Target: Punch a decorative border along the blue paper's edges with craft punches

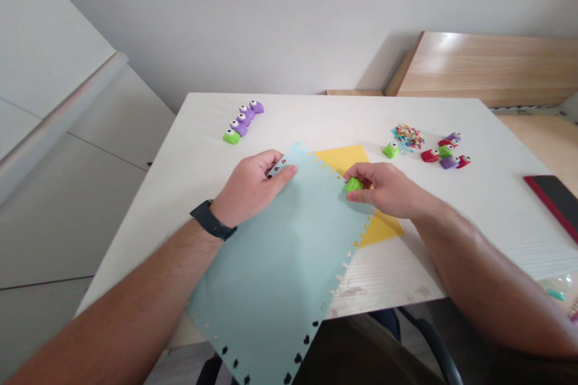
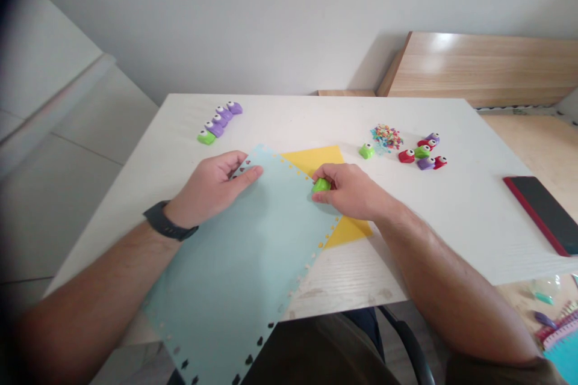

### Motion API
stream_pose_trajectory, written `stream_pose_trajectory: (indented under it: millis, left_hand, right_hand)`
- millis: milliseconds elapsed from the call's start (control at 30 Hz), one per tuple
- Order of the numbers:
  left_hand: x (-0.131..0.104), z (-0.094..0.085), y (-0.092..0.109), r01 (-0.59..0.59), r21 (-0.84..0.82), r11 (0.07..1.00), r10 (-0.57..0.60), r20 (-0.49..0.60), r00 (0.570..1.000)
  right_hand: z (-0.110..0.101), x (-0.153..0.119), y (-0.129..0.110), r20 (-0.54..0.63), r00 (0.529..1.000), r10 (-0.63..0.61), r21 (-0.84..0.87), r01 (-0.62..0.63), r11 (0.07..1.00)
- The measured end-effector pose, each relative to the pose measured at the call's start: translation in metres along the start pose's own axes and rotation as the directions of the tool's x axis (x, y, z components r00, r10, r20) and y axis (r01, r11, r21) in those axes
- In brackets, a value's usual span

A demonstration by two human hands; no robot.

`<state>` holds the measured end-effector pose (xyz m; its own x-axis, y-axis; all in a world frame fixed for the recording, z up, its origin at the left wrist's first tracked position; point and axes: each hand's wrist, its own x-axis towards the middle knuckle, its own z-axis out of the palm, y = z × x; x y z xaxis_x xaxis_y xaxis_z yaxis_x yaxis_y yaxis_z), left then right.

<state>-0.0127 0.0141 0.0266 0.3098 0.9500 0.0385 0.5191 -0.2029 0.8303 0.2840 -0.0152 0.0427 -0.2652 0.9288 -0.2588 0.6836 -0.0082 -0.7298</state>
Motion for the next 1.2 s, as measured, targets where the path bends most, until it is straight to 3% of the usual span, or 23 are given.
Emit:
stream_pose_trajectory:
  millis: [200,567,833,1200]
  left_hand:
    - [0.000,0.000,0.001,-0.004,0.010,1.000,0.004,-0.001,1.000]
    - [0.000,0.000,0.000,-0.003,0.018,1.000,0.003,0.006,1.000]
    - [0.001,-0.002,-0.002,0.003,-0.010,1.000,-0.003,-0.001,1.000]
    - [0.002,-0.004,-0.002,0.009,0.016,1.000,-0.009,-0.031,0.999]
  right_hand:
    - [0.002,0.001,0.000,-0.020,1.000,-0.006,-0.045,0.005,0.999]
    - [-0.007,-0.003,-0.009,0.058,0.998,-0.026,-0.102,0.032,0.994]
    - [-0.018,-0.006,-0.007,0.050,0.998,-0.049,-0.007,0.050,0.999]
    - [-0.022,-0.006,-0.005,0.100,0.995,-0.027,-0.013,0.029,1.000]
